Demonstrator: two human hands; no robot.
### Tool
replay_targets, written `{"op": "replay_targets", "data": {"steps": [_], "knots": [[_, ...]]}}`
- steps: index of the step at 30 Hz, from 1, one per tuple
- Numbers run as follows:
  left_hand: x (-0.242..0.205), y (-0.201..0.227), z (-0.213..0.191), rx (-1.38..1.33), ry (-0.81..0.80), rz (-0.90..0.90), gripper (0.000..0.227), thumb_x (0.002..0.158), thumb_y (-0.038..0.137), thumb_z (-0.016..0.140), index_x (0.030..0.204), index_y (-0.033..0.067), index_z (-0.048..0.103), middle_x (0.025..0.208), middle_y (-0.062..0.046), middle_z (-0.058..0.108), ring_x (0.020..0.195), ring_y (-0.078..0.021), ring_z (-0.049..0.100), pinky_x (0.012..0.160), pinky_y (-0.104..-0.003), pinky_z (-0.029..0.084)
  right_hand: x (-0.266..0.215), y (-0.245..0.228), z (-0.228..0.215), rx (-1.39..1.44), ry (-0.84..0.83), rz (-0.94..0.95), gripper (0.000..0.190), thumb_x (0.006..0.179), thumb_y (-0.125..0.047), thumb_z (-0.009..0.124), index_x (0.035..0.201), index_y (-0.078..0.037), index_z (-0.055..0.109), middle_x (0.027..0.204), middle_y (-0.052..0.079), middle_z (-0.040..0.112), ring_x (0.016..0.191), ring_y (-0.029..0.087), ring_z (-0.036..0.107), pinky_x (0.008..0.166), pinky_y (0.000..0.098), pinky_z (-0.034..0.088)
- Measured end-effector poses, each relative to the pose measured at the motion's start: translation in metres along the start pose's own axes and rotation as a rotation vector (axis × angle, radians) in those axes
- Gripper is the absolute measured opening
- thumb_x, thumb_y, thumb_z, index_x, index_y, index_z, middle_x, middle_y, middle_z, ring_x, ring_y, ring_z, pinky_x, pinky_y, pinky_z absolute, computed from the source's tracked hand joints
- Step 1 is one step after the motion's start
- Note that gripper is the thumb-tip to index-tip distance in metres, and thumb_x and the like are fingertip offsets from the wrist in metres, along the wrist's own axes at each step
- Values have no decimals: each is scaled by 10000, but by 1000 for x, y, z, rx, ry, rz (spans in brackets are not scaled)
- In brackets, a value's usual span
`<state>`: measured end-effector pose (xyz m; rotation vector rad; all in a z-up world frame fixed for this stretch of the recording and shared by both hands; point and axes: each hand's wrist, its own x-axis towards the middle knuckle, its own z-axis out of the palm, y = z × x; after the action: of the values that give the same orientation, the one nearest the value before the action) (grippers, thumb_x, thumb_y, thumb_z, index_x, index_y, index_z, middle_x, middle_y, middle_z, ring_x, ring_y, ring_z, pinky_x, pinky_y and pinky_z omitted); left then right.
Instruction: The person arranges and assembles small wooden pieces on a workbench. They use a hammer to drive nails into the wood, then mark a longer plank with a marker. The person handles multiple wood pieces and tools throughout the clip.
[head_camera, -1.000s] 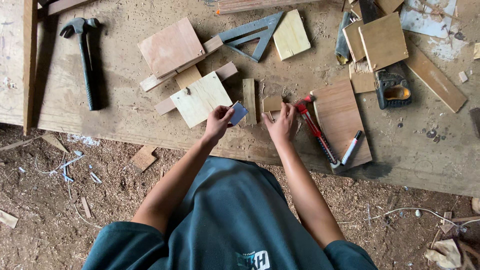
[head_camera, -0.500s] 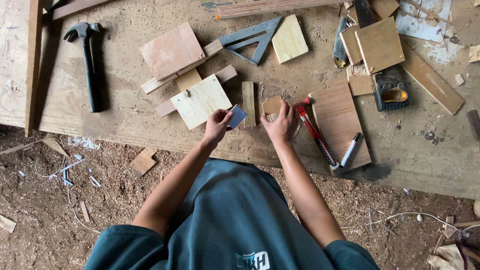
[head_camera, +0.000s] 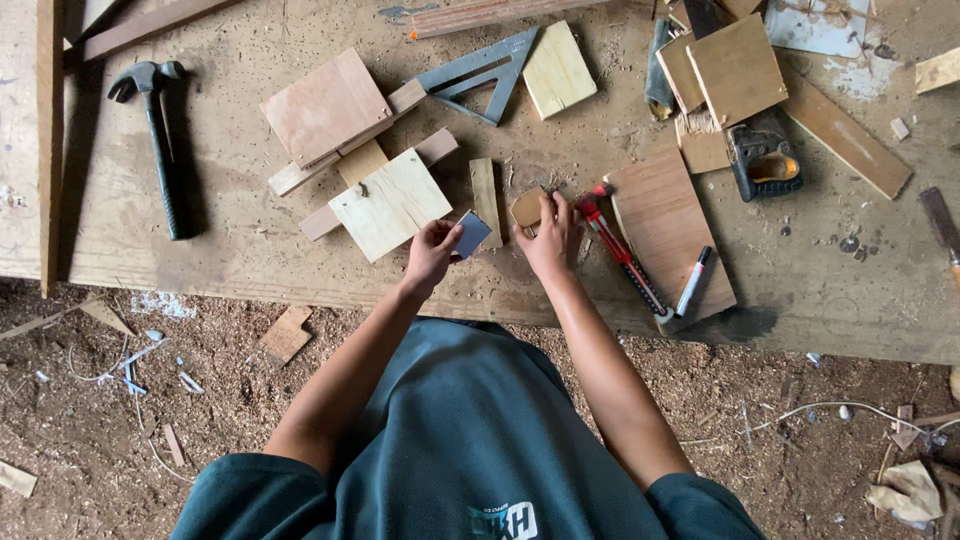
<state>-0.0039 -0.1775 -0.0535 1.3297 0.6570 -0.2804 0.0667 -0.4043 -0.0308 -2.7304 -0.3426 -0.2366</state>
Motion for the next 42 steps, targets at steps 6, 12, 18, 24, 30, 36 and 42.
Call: {"op": "replay_targets", "data": {"steps": [6,12,18,24,30,36,42], "knots": [[5,-19,-7,-21,-124,52,250,974,167,715,1143,-10,664,978,-75,732,869,-141,705,760,-312,627,-29,-19,1,779,-316,266,289,980,-264,690,1194,-71,661,1061,26,719,874,148,695,729,288,586],[-10,-14,-21,66,-271,84,374,912,194,785,1217,-7,701,984,-85,746,892,-139,715,778,-297,630,-73,-60,-5,917,-319,312,157,971,-146,766,946,-13,686,805,56,689,706,106,579,614,293,463],[-44,1,-26,120,-267,-112,446,908,373,774,1156,9,705,995,-83,763,865,-148,735,745,-290,610,-95,-85,-46,473,60,9,77,891,-67,777,920,-45,709,867,73,688,758,223,674,658,349,520],[-64,-8,-13,-116,-370,-218,360,961,368,695,1075,27,707,965,-75,740,831,-147,726,753,-307,618,-101,-96,-68,236,92,-98,196,853,-17,744,1044,-52,772,927,72,715,806,264,709,702,366,569],[-62,-29,-18,-127,-450,-60,235,995,237,688,1024,4,691,966,-49,764,836,-124,704,763,-307,612,-115,-110,-77,189,165,-185,281,826,-7,758,1100,-65,772,1015,93,722,898,276,722,775,371,591],[-54,-47,-7,-43,-474,44,230,976,207,727,1059,-6,709,902,-34,730,798,-95,666,759,-268,581,-121,-97,-91,274,56,-78,373,778,-14,794,1141,-95,760,1088,77,699,957,265,735,804,361,598],[-35,-39,41,2,-395,84,239,933,162,767,1055,-42,742,874,-40,740,781,-96,674,743,-256,584,-112,-50,-105,323,62,-77,346,813,-74,797,1153,-86,736,1115,80,703,946,263,741,795,357,595]]}}
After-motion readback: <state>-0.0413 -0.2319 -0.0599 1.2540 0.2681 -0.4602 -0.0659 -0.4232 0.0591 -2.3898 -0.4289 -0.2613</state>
